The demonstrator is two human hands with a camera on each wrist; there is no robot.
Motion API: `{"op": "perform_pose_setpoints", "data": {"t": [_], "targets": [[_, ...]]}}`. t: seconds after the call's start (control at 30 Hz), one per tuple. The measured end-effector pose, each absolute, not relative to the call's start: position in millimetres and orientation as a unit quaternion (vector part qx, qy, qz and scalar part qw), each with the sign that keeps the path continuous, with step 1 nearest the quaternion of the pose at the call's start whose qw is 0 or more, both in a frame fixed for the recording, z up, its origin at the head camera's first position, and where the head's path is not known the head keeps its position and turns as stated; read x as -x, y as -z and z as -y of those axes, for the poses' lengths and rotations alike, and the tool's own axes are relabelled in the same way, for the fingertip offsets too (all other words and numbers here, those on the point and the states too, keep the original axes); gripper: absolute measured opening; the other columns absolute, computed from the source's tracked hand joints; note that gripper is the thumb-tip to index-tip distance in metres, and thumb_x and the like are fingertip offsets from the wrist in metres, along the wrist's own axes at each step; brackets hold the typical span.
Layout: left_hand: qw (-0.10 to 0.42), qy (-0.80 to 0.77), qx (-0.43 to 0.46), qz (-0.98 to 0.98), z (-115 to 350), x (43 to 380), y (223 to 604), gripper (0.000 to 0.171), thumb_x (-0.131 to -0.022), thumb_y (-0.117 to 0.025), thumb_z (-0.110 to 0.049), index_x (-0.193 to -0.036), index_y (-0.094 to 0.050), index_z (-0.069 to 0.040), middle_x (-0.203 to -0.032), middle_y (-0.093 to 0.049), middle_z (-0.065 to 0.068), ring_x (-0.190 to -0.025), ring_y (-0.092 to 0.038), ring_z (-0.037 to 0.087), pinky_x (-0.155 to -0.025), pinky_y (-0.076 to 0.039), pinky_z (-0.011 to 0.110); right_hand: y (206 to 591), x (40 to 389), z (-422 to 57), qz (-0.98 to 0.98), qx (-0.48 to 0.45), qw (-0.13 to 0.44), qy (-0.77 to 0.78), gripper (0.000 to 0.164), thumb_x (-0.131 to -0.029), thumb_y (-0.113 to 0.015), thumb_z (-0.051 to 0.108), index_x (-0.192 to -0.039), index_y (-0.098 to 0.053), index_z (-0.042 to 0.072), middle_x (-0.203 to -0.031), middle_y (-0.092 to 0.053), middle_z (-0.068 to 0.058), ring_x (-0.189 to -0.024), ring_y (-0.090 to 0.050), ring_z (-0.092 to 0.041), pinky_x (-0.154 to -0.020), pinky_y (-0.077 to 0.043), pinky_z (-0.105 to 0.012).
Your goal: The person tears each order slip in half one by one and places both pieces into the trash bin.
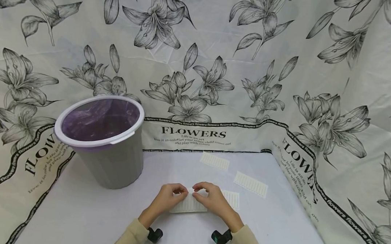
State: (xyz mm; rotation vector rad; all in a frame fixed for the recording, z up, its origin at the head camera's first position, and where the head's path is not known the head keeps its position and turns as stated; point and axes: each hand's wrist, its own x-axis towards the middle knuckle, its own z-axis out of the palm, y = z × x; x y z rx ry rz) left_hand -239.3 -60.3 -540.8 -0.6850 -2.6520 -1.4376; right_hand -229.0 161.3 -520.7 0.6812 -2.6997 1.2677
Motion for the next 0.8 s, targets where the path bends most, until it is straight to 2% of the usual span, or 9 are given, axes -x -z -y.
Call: {"op": "perform_pose_setpoints", "data": {"t": [0.4, 0.8], "targets": [[0.016, 0.469, 0.207, 0.858, 63, 237, 546, 0.009, -0.099, -0.069, -0.021, -0.097, -0.077, -0.017, -0.098, -0.077, -0.005, -0.098, -0.071, 0.017, -0.089, -0.057, 0.042, 531, 224, -159, 0.884, -0.221, 0.050, -0.409, 0.013, -0.096, -0.074, 0.021, -0.107, -0.075, 0.014, -0.107, -0.077, -0.001, -0.108, -0.071, -0.023, -0.093, -0.056, -0.050], [0.014, 0.471, 0.225, 0.853, 66, 237, 547, 0.010, -0.099, -0.069, -0.021, -0.098, -0.077, -0.015, -0.098, -0.078, -0.003, -0.099, -0.073, 0.017, -0.092, -0.058, 0.045, 537, 224, -156, 0.881, -0.235, 0.067, -0.405, 0.004, -0.096, -0.075, 0.019, -0.098, -0.075, 0.016, -0.097, -0.076, 0.005, -0.097, -0.071, -0.017, -0.089, -0.058, -0.043]]}}
